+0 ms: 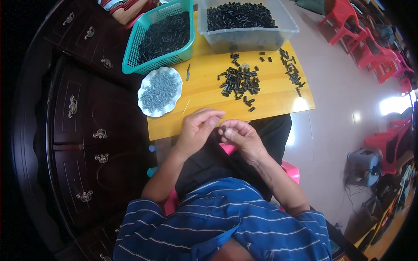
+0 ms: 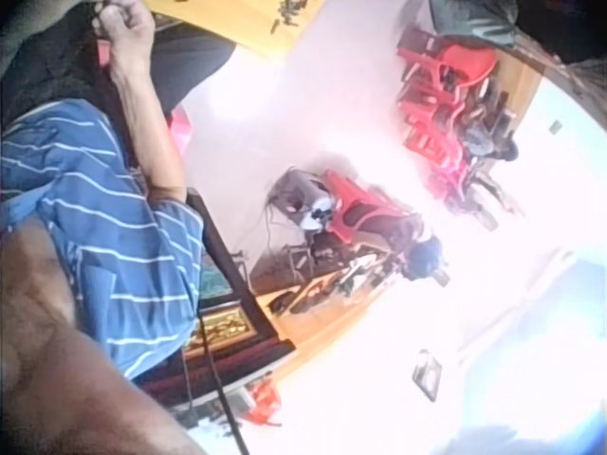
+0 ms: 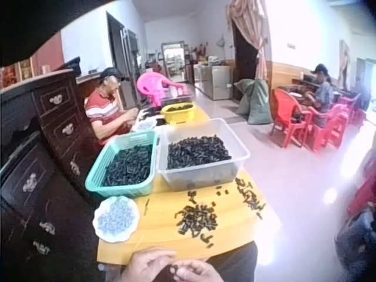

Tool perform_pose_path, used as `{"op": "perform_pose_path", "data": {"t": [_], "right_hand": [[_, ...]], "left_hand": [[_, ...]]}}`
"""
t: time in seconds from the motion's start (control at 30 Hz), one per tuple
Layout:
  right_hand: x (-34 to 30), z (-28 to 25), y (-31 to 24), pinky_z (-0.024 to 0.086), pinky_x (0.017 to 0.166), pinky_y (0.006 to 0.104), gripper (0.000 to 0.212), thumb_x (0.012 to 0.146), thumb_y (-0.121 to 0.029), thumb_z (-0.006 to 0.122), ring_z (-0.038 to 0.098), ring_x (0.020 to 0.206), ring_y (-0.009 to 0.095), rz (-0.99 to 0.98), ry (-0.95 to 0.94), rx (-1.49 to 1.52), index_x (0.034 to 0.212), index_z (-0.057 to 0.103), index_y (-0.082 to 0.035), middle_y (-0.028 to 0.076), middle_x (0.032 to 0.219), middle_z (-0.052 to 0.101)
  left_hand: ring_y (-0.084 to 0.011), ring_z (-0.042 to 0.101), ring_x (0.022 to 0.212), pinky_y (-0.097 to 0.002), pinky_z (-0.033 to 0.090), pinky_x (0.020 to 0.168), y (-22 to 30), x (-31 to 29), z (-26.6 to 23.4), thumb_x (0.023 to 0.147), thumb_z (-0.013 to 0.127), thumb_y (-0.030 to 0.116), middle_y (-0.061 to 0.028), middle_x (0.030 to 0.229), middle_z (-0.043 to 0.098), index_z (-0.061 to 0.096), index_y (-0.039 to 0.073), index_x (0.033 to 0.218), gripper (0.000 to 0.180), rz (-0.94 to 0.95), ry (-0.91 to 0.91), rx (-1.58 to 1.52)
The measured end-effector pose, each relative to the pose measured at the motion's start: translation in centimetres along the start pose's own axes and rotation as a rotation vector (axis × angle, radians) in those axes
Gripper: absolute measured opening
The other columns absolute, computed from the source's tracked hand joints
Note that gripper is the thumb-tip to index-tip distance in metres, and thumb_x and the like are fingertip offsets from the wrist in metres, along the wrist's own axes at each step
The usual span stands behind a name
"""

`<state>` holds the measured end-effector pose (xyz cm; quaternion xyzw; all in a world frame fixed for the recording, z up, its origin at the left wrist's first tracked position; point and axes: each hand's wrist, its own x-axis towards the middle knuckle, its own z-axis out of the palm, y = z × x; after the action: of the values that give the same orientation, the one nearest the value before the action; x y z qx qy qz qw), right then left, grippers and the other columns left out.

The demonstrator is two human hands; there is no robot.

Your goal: The person picks up black plastic cylinders and small metal pins from containers on a table, joins them together by hand, and places the assembled units into a red bag.

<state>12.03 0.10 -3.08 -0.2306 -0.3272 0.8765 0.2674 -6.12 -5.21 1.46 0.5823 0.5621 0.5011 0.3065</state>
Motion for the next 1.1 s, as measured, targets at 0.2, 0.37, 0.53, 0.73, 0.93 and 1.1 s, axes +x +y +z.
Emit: {"op": "perform_pose_path", "data": {"t": [0.2,0.37,0.53,0.73,0.93,1.1], "right_hand": [[-0.2,0.0,-0.4,0.052,0.084,0.0257,0.019,0.099,-0.014,0.065,0.064,0.090,0.011,0.036,-0.078,0.086,0.115,0.063,-0.005,0.003,0.105,0.067],[-0.2,-0.1,-0.6,0.051,0.085,0.0262,0.018,0.098,-0.015,0.066,0.063,0.091,0.012,0.047,-0.150,0.163,0.113,0.061,-0.006,0.004,0.106,0.064],[-0.2,-0.2,-0.5,0.052,0.085,0.0251,0.017,0.101,-0.017,0.062,0.064,0.091,0.010,0.040,-0.174,0.155,0.115,0.061,-0.007,0.002,0.107,0.066],[-0.1,-0.3,-0.6,0.052,0.084,0.0240,0.016,0.101,-0.016,0.063,0.064,0.090,0.009,0.053,-0.139,0.184,0.115,0.061,-0.008,0.001,0.106,0.066],[0.0,-0.4,-0.7,0.052,0.083,0.0237,0.016,0.101,-0.015,0.062,0.063,0.090,0.009,0.066,-0.124,0.191,0.115,0.061,-0.008,0.001,0.106,0.066],[0.0,-0.5,-0.6,0.052,0.083,0.0238,0.017,0.101,-0.015,0.062,0.063,0.089,0.009,0.065,-0.127,0.187,0.116,0.061,-0.008,0.001,0.107,0.066]], "left_hand": [[-0.0143,0.069,0.086,-0.0264,0.054,0.074,-3.2,1.4,0.9,0.092,0.067,0.002,-0.0096,0.095,0.070,0.069,0.000,0.112,0.020,-0.037,0.040,0.161],[-0.0237,0.070,0.077,-0.0326,0.054,0.066,-4.3,3.4,3.4,0.085,0.073,0.004,-0.0110,0.092,0.069,0.071,0.006,0.110,0.025,0.177,0.060,0.495],[-0.0299,0.068,0.080,-0.0398,0.056,0.068,-4.8,5.1,4.7,0.083,0.074,0.013,-0.0074,0.093,0.068,0.072,0.010,0.104,0.021,0.216,0.072,0.585],[-0.0298,0.068,0.082,-0.0413,0.055,0.068,-5.3,6.1,5.0,0.085,0.073,0.015,-0.0071,0.092,0.067,0.073,0.012,0.108,0.023,0.180,0.019,0.696],[-0.0297,0.067,0.080,-0.0416,0.054,0.067,-6.1,5.6,4.5,0.085,0.073,0.016,-0.0075,0.090,0.064,0.071,0.012,0.101,0.016,0.247,-0.016,0.736],[-0.0302,0.066,0.080,-0.0410,0.054,0.066,-5.8,5.0,3.6,0.085,0.072,0.011,-0.0093,0.093,0.063,0.065,0.008,0.098,0.015,0.226,-0.033,0.735]]}}
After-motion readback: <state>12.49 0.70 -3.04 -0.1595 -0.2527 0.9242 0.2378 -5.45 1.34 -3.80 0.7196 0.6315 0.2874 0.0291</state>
